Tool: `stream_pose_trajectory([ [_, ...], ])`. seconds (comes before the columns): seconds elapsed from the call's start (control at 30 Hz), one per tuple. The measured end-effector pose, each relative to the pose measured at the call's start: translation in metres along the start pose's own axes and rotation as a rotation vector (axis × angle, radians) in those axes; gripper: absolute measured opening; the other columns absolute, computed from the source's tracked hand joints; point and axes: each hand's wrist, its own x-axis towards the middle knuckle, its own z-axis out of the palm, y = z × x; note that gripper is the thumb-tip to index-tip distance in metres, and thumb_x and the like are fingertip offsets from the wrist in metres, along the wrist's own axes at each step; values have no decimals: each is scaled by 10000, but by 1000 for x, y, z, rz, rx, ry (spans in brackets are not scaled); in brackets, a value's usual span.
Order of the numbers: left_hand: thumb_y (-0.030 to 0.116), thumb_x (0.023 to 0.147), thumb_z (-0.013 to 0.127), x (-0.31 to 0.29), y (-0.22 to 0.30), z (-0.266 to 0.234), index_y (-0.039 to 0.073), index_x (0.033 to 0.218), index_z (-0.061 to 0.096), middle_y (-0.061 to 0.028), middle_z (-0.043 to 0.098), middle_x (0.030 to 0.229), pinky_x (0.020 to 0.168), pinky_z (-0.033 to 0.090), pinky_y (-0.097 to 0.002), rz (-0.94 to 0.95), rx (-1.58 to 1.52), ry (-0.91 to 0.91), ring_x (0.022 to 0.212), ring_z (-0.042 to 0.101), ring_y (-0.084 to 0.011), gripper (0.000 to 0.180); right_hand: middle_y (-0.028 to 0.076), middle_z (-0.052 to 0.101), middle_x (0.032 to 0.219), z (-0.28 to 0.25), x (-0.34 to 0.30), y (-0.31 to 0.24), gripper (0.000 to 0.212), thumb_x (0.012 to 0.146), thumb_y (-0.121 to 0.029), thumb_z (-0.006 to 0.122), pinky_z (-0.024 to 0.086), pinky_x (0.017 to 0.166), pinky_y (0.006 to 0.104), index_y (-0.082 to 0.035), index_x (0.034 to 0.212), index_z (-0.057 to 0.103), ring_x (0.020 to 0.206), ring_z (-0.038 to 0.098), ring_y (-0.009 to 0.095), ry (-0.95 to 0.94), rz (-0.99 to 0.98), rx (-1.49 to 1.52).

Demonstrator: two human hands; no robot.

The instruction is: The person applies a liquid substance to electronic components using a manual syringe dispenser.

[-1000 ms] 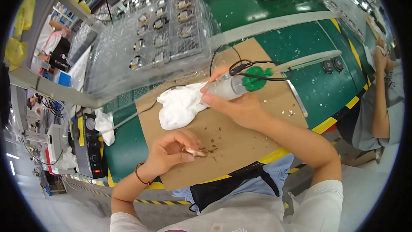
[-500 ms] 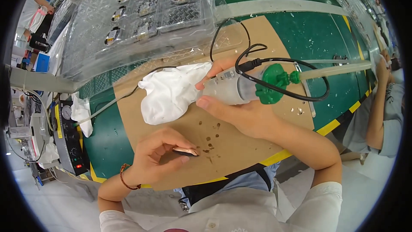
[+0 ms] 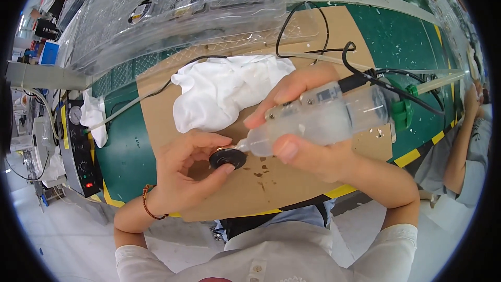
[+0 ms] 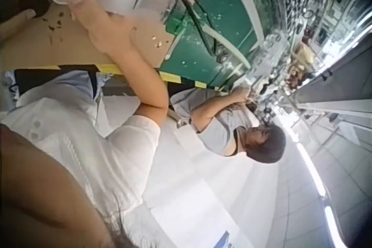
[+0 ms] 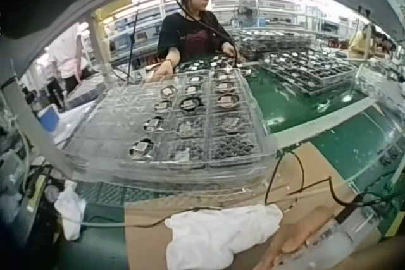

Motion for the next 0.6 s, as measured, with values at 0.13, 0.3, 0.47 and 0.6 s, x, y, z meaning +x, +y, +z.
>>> stream_pose_trajectory([
  [0.13,-57,678,670,0,-6,2,-7,964,604,-62,610,838,640,525,-228,4,15,5,701,608,-122,297,154,548,842,4,-1,8,498,770,-358,673,421,377,213,-115,1022,318,493,518,128,-98,1,17],
  [0.3,-62,644,666,-1,-5,5,18,947,615,-64,595,800,551,487,-224,48,-4,-7,646,578,-130,317,172,565,846,7,-2,7,512,744,-334,704,476,470,234,-113,1009,325,556,565,154,-203,46,30],
  [0.47,-60,626,652,0,1,1,21,920,616,-58,572,760,520,462,-230,67,69,-35,603,555,-129,307,175,565,853,8,-1,6,500,730,-282,718,520,643,295,-110,1000,333,733,617,210,-299,43,-29],
  [0.6,-56,627,649,1,2,1,20,905,615,-50,550,722,513,452,-229,75,103,-47,578,536,-125,290,179,564,856,9,-1,5,477,729,-243,711,520,683,309,-103,996,341,783,619,225,-281,78,-28],
])
